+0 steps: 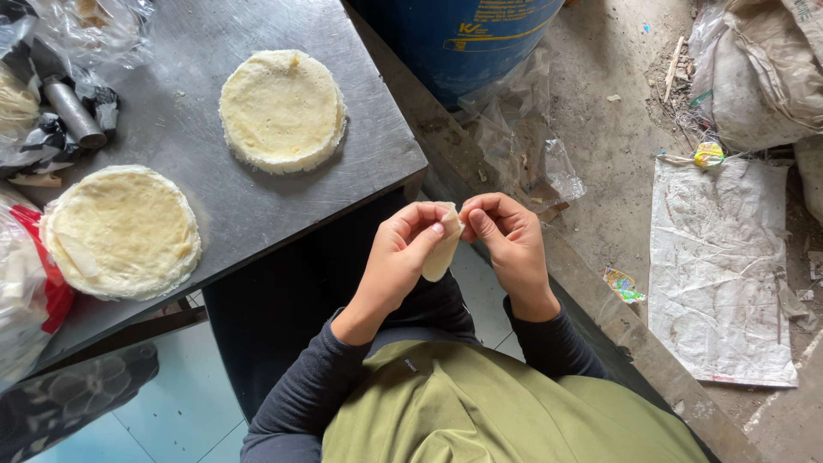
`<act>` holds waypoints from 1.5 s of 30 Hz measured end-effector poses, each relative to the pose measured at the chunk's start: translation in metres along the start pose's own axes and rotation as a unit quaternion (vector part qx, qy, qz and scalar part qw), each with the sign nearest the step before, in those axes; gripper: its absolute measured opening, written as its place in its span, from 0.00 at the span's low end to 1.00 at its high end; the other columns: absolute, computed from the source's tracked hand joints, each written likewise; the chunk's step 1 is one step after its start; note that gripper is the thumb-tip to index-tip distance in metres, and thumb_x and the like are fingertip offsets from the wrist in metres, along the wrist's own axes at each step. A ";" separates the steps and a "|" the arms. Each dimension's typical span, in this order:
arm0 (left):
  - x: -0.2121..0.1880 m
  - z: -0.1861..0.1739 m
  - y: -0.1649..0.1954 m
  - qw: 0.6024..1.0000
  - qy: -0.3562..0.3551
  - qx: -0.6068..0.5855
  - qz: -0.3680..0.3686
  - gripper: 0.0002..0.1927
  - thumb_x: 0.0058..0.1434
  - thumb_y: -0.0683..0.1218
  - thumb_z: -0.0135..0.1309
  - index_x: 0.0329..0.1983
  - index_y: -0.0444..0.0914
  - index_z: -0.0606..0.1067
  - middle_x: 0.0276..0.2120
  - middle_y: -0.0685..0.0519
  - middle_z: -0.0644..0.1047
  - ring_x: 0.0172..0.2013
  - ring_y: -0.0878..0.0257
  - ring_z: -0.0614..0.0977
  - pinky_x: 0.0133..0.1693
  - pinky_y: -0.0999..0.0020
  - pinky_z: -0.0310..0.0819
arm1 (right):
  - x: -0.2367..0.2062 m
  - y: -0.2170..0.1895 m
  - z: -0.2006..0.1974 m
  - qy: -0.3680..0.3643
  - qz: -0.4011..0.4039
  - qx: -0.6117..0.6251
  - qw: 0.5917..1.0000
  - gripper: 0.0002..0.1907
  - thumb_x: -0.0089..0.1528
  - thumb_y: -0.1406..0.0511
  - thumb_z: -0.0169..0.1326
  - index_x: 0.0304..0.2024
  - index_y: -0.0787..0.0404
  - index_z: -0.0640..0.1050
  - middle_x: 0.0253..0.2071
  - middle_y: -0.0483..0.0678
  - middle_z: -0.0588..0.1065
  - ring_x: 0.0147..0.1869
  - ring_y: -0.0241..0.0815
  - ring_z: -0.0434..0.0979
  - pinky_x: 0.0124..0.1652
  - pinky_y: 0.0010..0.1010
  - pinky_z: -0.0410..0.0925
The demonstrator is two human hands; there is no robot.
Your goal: The person sits at a metal table and peels thin translucent sheets off round white cakes by hand, working around the edge of each cake and setting the removed sheets aside. A plastic bag of rolled pieces sits beside the work area.
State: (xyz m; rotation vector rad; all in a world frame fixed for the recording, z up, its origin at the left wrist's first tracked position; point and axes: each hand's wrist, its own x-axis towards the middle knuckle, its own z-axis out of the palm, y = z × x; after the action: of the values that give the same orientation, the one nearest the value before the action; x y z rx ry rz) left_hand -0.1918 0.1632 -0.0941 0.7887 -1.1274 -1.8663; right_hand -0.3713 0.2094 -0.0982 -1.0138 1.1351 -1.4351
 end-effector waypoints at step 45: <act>-0.006 -0.011 -0.023 0.992 0.088 -0.079 0.049 0.05 0.73 0.41 0.53 0.48 0.35 0.76 0.40 0.56 0.78 0.41 0.72 0.76 0.45 0.75 0.71 | 0.008 0.011 0.042 0.020 -0.030 0.040 0.999 0.09 0.68 0.69 0.57 0.50 0.64 0.78 0.41 0.42 0.78 0.43 0.28 0.76 0.45 0.18 0.70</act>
State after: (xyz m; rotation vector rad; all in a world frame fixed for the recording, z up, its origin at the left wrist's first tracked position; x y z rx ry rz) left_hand -0.1872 0.1703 -0.1184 0.7761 -0.8816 -1.7440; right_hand -0.3296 0.1950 -0.1005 -0.9751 1.0753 -1.5420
